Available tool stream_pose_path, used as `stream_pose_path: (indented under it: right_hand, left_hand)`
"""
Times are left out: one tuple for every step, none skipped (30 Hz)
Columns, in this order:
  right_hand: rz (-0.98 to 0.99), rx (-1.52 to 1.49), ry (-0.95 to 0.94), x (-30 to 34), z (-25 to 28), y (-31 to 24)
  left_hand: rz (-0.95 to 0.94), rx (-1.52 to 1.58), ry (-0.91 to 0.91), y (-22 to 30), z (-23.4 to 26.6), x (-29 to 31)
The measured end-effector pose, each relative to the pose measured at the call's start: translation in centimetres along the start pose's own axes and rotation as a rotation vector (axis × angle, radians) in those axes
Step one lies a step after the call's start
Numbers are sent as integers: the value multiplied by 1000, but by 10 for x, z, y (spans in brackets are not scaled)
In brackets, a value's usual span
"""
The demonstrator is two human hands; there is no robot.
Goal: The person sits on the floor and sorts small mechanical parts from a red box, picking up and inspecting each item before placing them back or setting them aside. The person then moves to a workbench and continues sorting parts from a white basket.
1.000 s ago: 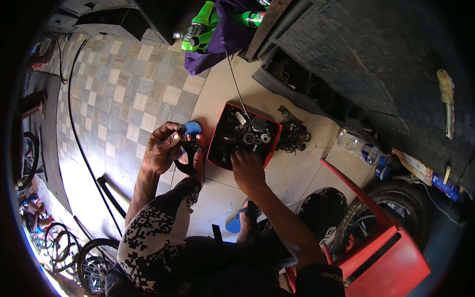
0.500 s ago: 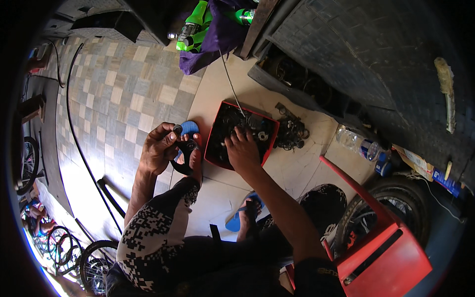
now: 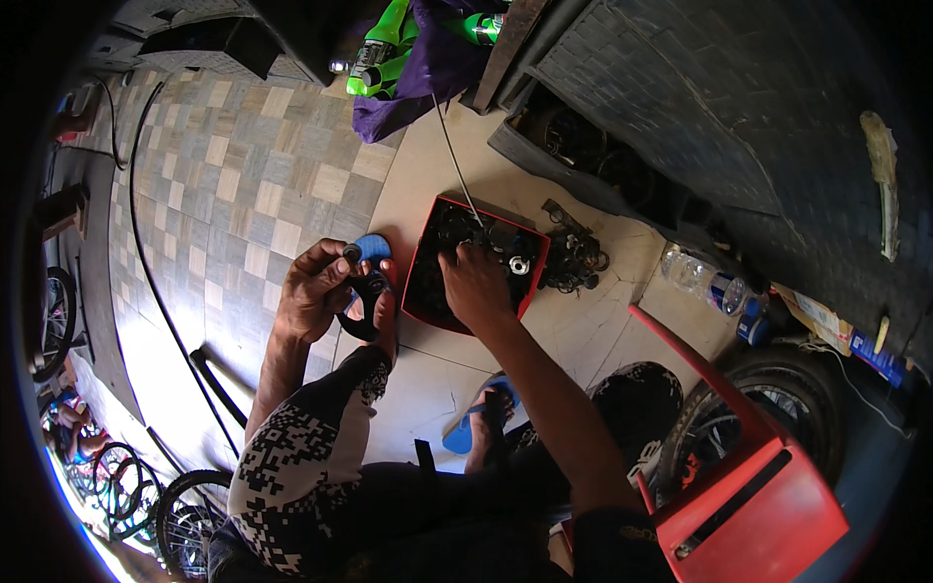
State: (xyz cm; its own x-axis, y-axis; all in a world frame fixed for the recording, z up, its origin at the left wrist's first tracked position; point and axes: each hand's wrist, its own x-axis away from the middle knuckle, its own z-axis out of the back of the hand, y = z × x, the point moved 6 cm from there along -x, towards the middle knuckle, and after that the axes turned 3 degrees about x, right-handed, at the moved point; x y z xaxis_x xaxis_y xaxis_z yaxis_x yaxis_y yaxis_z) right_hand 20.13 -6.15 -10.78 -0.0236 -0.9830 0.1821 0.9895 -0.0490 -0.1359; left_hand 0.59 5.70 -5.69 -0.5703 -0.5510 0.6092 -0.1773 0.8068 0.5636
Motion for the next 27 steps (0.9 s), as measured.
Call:
stream_pose_path:
  right_hand:
    - [-23, 38, -87, -9, -11, 3]
    - [-46, 75, -173, -17, -21, 5]
    - [-67, 111, -260, -20, -31, 7]
    - [-65, 106, -238, -21, -32, 8]
    - [-62, 102, -219, -19, -32, 10]
    - [-68, 104, -249, -16, -34, 12]
    - [-58, 85, -224, -14, -32, 13]
    - [-58, 74, -248, -11, -32, 15]
    - [-58, 63, -272, -9, -32, 18]
    - [-50, 57, -259, -8, -29, 20]
    - [-40, 50, -247, -7, -26, 21]
    - [-35, 45, -274, -7, -27, 22]
    - [-67, -19, -258, -9, -25, 24]
    - [-108, -79, -279, -11, -26, 27]
    - [-149, -140, -299, -13, -28, 29]
    - [-184, -150, -265, -14, -27, 31]
    - [-219, -160, -231, -16, -27, 32]
    - [-251, -172, -183, -18, -26, 34]
    - [-228, -169, -197, -20, -29, 33]
    - [-202, -169, -197, -22, -32, 32]
    - [-186, -159, -218, -23, -35, 31]
    - [-200, -176, -157, -24, -34, 32]
    - [-221, -185, -119, -25, -33, 33]
    - [-264, -189, -130, -25, -36, 35]
    - [-263, -186, -102, -25, -35, 35]
    - [-283, -178, -123, -24, -36, 36]
    - [-304, -169, -144, -23, -37, 36]
  left_hand:
    - [-12, -11, -9, 1, -1, 0]
    - [-11, -15, -11, 1, 0, 0]
    - [-9, -6, -15, 1, 0, 0]
    - [-17, -24, 3, 2, 1, 0]
    - [-22, -27, 19, 1, 2, 0]
    - [-14, -22, 48, 0, 4, 1]
    - [-20, -22, 40, 1, 4, 2]
    - [-14, -14, 44, 2, 4, 3]
    - [-8, -5, 48, 1, 3, 3]
    - [-6, -7, 51, 2, 3, 3]
    - [-5, -7, 57, 2, 3, 4]
    - [-8, 0, 53, 2, 3, 4]
    - [-5, -5, 60, 1, 4, 5]
    - [-7, -4, 55, 2, 5, 4]
    - [-11, 2, 47, 2, 6, 3]
    - [-6, 0, 54, 2, 8, 3]
    - [-2, 5, 58, 1, 9, 3]
    - [1, 15, 59, 0, 11, 3]
    - [2, -2, 64, 0, 12, 3]
    - [4, -14, 65, 0, 13, 3]
    - [5, -27, 66, 1, 13, 3]
    - [2, -20, 57, 1, 13, 3]
    - [0, -13, 49, 2, 12, 3]
    - [-2, -1, 42, 2, 12, 4]
    - [-9, -8, 47, 3, 12, 4]
    - [-16, -10, 51, 3, 12, 3]
    - [-24, -5, 50, 4, 13, 3]
